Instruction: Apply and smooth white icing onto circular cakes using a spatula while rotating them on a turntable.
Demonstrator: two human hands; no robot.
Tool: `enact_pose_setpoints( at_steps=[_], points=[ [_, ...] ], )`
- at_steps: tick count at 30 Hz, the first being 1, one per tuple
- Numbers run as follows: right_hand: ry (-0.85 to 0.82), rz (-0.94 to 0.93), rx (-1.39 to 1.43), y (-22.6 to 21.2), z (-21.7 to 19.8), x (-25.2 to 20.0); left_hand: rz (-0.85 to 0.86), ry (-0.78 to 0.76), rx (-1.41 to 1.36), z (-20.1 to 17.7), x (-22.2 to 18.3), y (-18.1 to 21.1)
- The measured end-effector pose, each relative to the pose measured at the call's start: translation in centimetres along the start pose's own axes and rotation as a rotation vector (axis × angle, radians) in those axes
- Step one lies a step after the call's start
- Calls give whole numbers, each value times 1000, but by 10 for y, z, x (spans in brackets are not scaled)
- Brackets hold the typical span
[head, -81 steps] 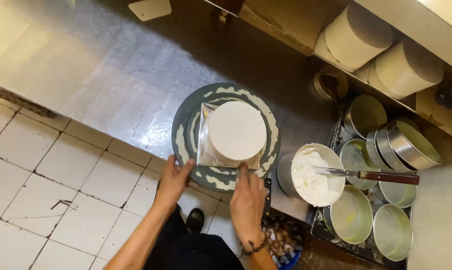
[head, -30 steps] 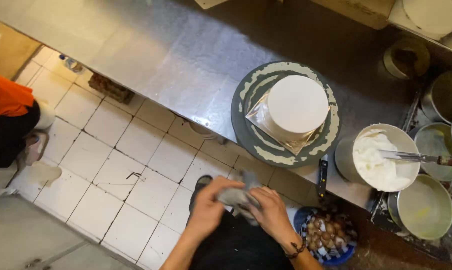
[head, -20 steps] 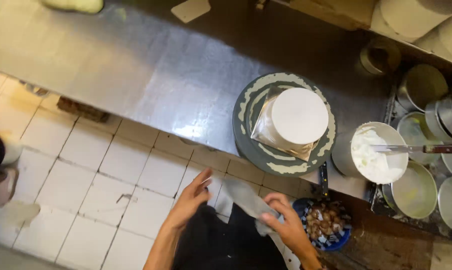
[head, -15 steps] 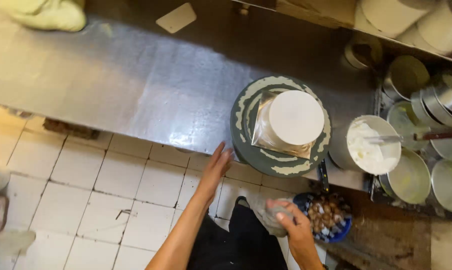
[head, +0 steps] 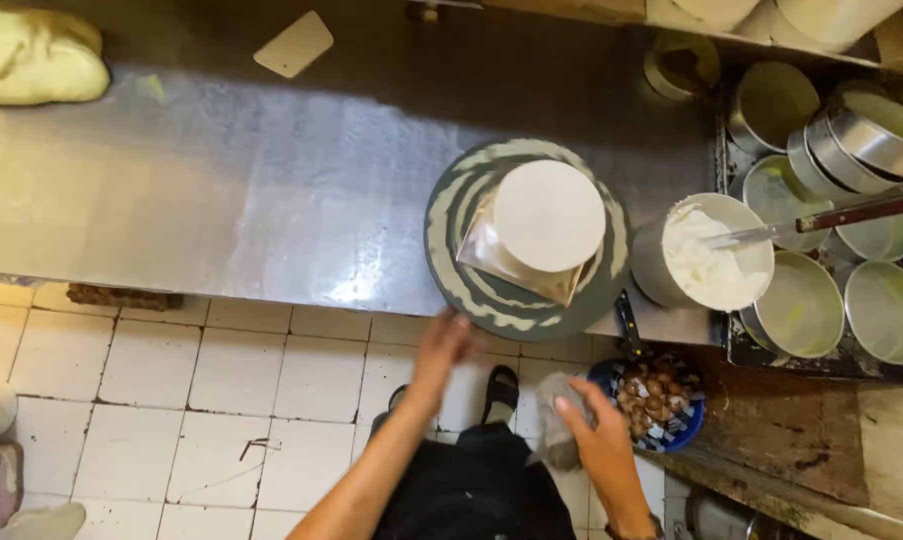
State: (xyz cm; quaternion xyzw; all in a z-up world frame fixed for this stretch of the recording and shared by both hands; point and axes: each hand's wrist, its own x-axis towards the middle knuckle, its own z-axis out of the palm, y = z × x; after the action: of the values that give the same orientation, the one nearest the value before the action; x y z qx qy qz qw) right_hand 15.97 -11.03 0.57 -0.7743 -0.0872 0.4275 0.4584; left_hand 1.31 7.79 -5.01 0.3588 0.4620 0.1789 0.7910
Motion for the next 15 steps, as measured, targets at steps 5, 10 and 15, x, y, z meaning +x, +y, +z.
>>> enact_pose_setpoints(
  at_steps=[5, 10, 15],
  points=[
    [85, -364, -290, -17, -10, 16, 72, 230, -121, 0, 5, 43],
    [159, -325, -508, -60, -9, 22, 182, 286, -140, 12, 11, 67],
    [190, -550, -581, -74, -8, 44, 211, 341, -72, 26, 19, 51]
  ],
)
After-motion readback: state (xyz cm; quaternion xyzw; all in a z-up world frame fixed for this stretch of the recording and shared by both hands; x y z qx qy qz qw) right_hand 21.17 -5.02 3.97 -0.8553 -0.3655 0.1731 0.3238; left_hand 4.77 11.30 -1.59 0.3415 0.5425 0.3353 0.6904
